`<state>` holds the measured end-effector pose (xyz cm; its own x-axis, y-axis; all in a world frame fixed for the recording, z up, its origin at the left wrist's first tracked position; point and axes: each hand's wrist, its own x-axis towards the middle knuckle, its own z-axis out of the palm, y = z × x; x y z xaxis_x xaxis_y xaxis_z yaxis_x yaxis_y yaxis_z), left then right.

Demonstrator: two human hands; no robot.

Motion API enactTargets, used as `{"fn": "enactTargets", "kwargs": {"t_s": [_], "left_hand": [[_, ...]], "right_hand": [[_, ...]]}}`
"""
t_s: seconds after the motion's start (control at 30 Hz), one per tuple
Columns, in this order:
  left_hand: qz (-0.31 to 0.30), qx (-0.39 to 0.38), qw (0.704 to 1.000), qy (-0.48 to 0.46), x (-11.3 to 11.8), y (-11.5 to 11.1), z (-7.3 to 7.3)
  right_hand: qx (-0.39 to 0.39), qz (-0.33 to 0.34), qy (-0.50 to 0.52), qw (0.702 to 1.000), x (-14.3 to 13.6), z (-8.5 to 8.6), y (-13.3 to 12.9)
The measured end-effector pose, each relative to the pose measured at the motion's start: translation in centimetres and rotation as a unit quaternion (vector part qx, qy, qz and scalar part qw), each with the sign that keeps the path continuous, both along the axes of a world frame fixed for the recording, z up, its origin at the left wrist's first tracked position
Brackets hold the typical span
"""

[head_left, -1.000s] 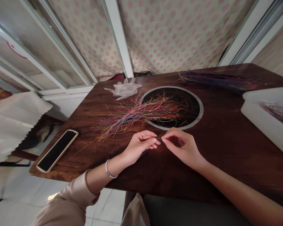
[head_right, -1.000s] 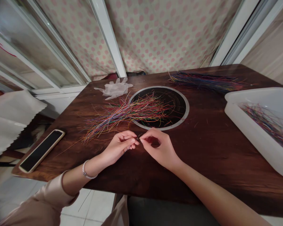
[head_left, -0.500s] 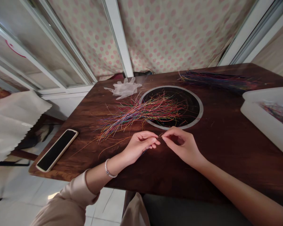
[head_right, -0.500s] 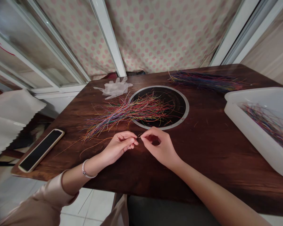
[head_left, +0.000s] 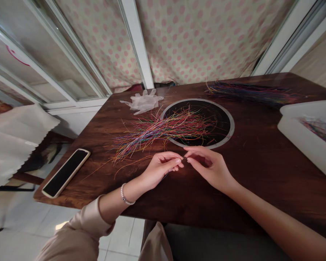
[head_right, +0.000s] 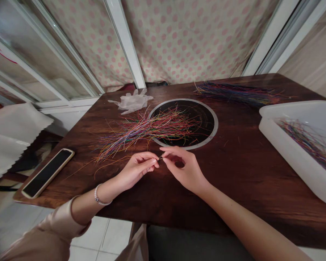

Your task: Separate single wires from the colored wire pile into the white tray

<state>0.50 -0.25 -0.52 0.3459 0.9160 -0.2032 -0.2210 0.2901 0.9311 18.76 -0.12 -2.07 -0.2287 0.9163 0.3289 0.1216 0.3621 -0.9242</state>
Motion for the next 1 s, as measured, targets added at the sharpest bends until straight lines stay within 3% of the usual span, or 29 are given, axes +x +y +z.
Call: {"fn": "enactTargets", "kwargs": {"t_s": [0.4, 0.67, 1.0], "left_hand": [[-0.01, 0.018, 0.999, 0.044, 0.07, -0.01, -0.13], [-0.021, -0.02, 0.998, 0.057, 0.06, -0.06, -0.27], [-0.04, -0.013, 0.997, 0.059, 0.21, -0.13, 0.01]], "right_hand": [[0.106, 0.0, -0.079, 0.991, 0.15, 0.81, 0.17], [0.193, 0.007, -0.114, 0.975, 0.25, 0.32, 0.19], [0.211, 0.007, -0.133, 0.968, 0.22, 0.43, -0.13]]}}
